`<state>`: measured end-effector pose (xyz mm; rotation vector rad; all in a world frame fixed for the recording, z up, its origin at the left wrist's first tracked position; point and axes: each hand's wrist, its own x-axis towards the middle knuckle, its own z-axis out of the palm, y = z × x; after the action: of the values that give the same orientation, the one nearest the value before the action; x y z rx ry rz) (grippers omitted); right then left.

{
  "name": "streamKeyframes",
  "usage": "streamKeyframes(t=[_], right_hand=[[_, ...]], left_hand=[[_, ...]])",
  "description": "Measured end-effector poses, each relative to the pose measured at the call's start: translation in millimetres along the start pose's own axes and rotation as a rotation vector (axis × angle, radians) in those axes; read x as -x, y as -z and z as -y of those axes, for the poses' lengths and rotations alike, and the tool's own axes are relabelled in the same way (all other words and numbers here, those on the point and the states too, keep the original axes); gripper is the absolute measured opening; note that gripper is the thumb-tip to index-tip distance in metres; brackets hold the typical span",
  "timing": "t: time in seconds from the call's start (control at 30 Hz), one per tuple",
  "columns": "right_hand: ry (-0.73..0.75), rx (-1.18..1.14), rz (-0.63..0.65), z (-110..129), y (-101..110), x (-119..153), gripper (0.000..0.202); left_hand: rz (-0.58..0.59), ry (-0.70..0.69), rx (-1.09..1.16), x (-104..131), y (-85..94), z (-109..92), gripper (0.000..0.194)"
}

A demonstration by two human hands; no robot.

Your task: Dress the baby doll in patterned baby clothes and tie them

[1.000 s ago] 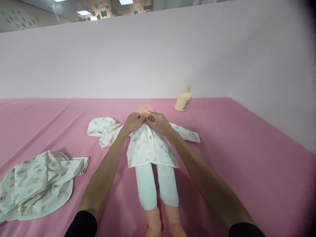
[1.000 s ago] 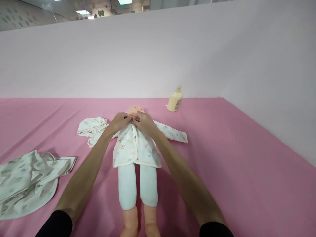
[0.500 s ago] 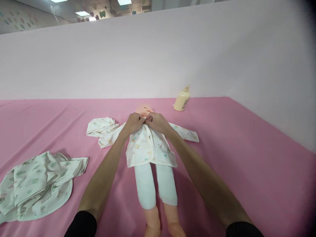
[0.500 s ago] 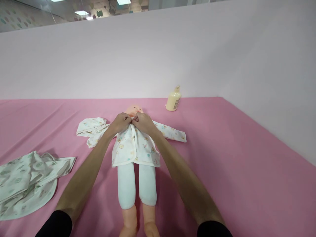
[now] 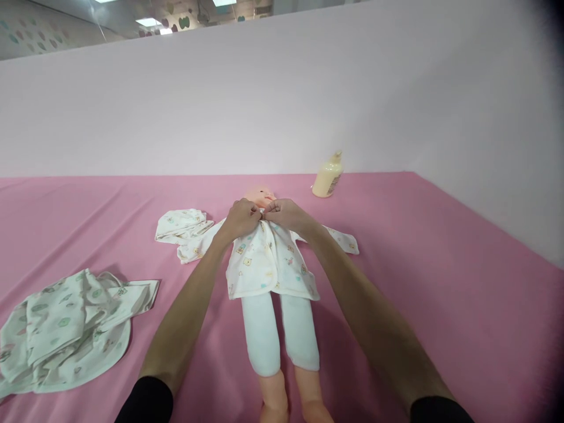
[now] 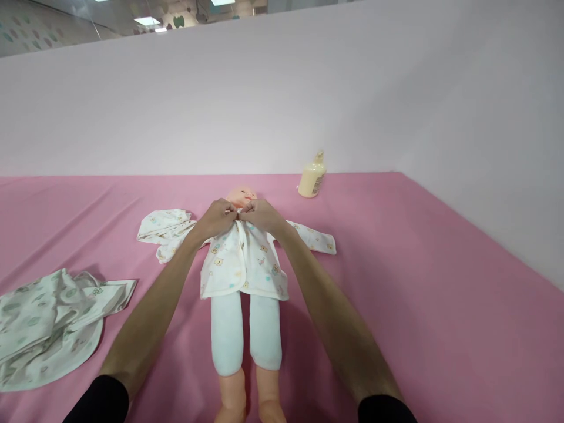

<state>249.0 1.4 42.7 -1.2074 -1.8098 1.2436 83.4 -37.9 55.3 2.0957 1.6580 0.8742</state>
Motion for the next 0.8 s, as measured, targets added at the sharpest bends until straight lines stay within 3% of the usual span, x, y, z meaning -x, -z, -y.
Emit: streamKeyframes(t=[0.23, 0.53, 0.67, 0.8], right_hand=[[-0.008, -0.104, 0.029, -2, 2, 0, 0.028], [0.034, -0.056, 0.014, -6, -1, -2, 0.031], [0.047, -0.025, -0.036, -1, 2, 3, 0.036], [0.037, 0.061, -0.103, 28, 5, 29, 0.026]], left_hand=[[0.031, 0.085, 0.160, 2, 4.4, -2, 0.030], [0.041, 0.065, 0.216, -2, -2.7, 3, 0.027], [-0.025, 0.094, 0.204, -2, -4.3, 7, 0.023], [-0.145, 0.150, 0.192, -4, -10.3, 8, 0.019]])
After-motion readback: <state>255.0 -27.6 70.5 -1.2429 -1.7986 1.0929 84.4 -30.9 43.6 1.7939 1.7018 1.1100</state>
